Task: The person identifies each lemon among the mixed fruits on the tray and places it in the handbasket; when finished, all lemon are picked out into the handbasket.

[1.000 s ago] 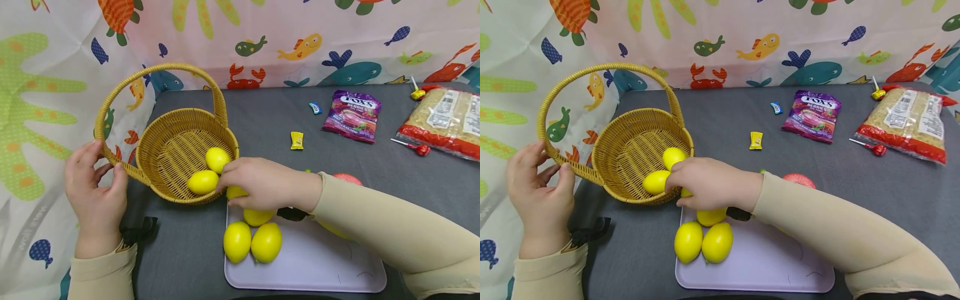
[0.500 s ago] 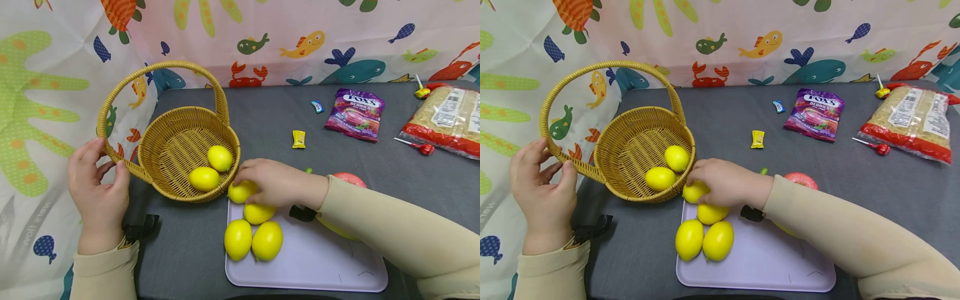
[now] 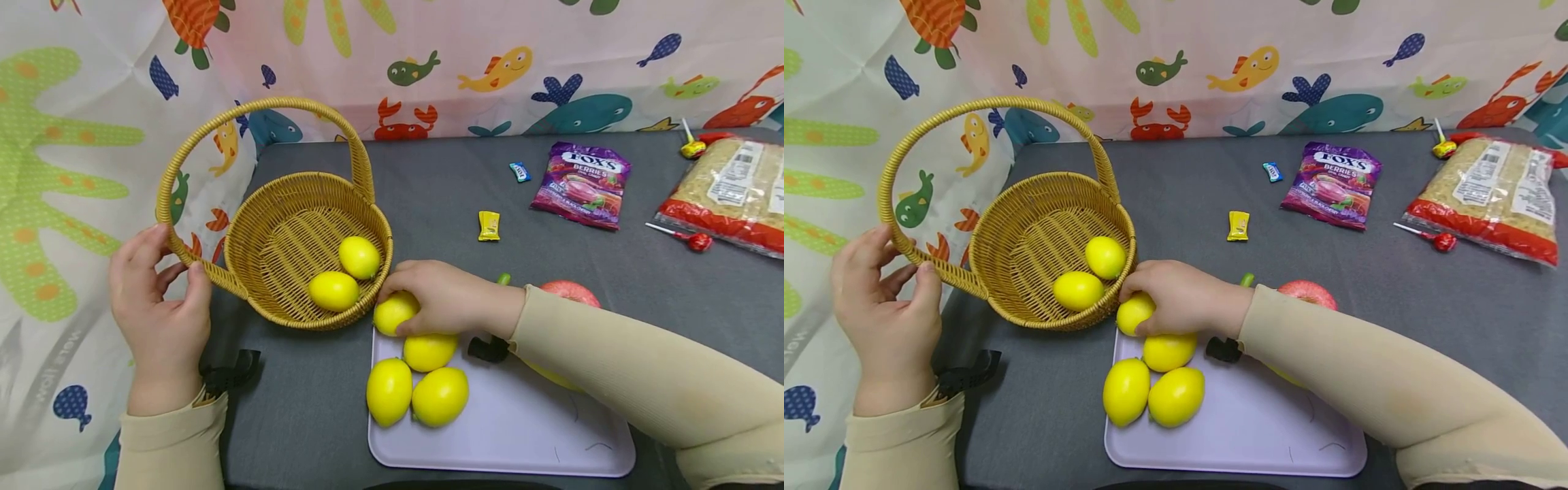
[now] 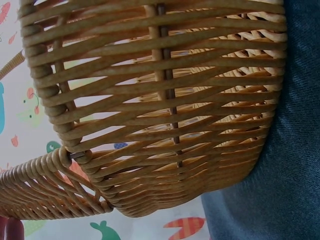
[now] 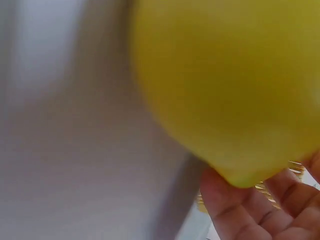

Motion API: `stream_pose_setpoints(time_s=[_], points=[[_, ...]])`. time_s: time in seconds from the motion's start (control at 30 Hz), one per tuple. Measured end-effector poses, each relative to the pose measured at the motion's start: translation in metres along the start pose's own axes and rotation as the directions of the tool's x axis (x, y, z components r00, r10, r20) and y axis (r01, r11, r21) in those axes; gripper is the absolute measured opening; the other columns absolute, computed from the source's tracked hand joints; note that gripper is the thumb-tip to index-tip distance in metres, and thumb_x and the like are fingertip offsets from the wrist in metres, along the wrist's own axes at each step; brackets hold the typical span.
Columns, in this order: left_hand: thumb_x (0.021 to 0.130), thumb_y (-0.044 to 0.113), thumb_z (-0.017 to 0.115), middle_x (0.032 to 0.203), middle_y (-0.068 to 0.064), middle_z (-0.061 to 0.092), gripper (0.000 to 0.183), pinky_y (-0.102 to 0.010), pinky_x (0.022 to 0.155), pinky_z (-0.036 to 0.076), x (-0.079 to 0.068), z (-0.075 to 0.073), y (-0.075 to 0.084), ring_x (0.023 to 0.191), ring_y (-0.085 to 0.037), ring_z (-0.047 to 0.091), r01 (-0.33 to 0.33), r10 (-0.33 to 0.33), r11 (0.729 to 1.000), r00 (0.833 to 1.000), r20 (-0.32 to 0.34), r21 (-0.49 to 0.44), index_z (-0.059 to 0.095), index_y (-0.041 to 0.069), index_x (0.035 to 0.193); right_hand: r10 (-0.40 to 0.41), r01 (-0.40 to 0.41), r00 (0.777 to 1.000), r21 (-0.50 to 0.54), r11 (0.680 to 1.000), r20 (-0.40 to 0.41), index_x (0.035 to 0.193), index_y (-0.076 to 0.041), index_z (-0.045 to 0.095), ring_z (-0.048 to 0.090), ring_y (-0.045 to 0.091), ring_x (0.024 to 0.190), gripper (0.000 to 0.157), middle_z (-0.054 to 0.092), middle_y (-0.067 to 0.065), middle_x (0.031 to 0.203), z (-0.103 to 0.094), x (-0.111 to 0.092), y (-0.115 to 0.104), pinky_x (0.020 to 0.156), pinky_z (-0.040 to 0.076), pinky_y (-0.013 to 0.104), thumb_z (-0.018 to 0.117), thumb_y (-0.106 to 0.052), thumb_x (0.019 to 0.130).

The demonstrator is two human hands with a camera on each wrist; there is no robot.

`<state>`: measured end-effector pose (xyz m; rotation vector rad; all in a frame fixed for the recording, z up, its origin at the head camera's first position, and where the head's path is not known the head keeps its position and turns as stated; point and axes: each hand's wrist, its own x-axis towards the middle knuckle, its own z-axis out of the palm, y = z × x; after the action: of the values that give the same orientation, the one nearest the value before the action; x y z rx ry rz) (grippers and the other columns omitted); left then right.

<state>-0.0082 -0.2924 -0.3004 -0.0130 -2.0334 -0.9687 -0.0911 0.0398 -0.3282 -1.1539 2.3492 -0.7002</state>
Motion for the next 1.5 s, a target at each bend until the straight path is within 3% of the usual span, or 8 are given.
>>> stream_pose_setpoints(time_s=[0.17, 0.4, 0.5, 0.67, 0.93, 1.5], points=[[0.084, -0.003, 0.064, 0.133, -0.001, 0.057, 0.048, -0.012, 0.087, 0.051, 0.000, 0.000, 0.001, 0.109, -0.012, 0.059, 0.002, -0.002, 1.000, 1.000, 0.000, 0.004, 0.065, 0.003, 0.131, -0.064, 0.064, 0.998, 0.048, 0.997, -0.005, 0.118, -0.031, 0.068, 0.053, 0.008, 0.103, 0.038, 0.060, -0.018, 0.117, -0.015, -0.007, -0.008, 0.093, 0.047, 0.031, 0.083, -0.033, 0.083], [0.084, -0.003, 0.064, 0.133, -0.003, 0.057, 0.047, -0.012, 0.087, 0.051, 0.000, 0.000, 0.001, 0.109, -0.012, 0.059, -0.002, 0.002, 1.000, 1.000, -0.003, -0.008, 0.065, 0.002, 0.131, -0.178, 0.203, 0.976, 0.219, 0.954, -0.126, 0.117, -0.025, 0.070, 0.054, 0.012, 0.098, 0.039, 0.062, -0.012, 0.112, -0.036, -0.001, -0.019, 0.082, 0.057, 0.038, 0.085, -0.029, 0.082], [0.084, -0.003, 0.064, 0.133, -0.003, 0.057, 0.048, -0.012, 0.087, 0.051, -0.001, 0.000, -0.002, 0.108, -0.012, 0.059, -0.004, 0.004, 1.000, 1.000, -0.002, -0.005, 0.065, 0.003, 0.131, -0.166, 0.205, 0.972, 0.251, 0.946, -0.167, 0.118, -0.023, 0.070, 0.055, 0.012, 0.098, 0.040, 0.063, -0.011, 0.113, -0.033, 0.012, -0.023, 0.083, 0.057, 0.038, 0.085, -0.030, 0.082], [0.084, -0.002, 0.066, 0.133, -0.005, 0.058, 0.047, -0.012, 0.086, 0.052, -0.003, 0.000, -0.009, 0.108, -0.012, 0.060, -0.007, 0.007, 1.000, 1.000, -0.001, -0.003, 0.065, 0.004, 0.131, -0.103, 0.146, 0.980, 0.262, 0.954, -0.170, 0.120, -0.026, 0.069, 0.054, 0.009, 0.101, 0.041, 0.062, -0.015, 0.118, -0.022, 0.036, -0.031, 0.088, 0.054, 0.033, 0.083, -0.034, 0.083], [0.084, -0.001, 0.066, 0.133, -0.006, 0.058, 0.048, -0.012, 0.087, 0.052, -0.004, 0.000, -0.009, 0.109, -0.011, 0.060, -0.017, 0.017, 1.000, 1.000, 0.012, 0.007, 0.065, 0.005, 0.132, -0.095, 0.111, 0.989, 0.140, 0.984, -0.116, 0.123, -0.023, 0.069, 0.053, 0.007, 0.103, 0.041, 0.065, -0.013, 0.117, -0.008, 0.064, -0.046, 0.088, 0.047, 0.024, 0.080, -0.038, 0.086], [0.085, -0.001, 0.066, 0.135, -0.003, 0.057, 0.049, -0.011, 0.087, 0.051, -0.001, -0.002, -0.009, 0.110, -0.010, 0.059, -0.012, 0.012, 1.000, 1.000, 0.017, 0.024, 0.065, 0.006, 0.133, -0.104, 0.101, 0.993, -0.063, 0.993, -0.057, 0.126, -0.020, 0.068, 0.052, 0.010, 0.101, 0.044, 0.059, -0.008, 0.115, 0.005, 0.084, -0.070, 0.084, 0.046, 0.025, 0.076, -0.042, 0.088]])
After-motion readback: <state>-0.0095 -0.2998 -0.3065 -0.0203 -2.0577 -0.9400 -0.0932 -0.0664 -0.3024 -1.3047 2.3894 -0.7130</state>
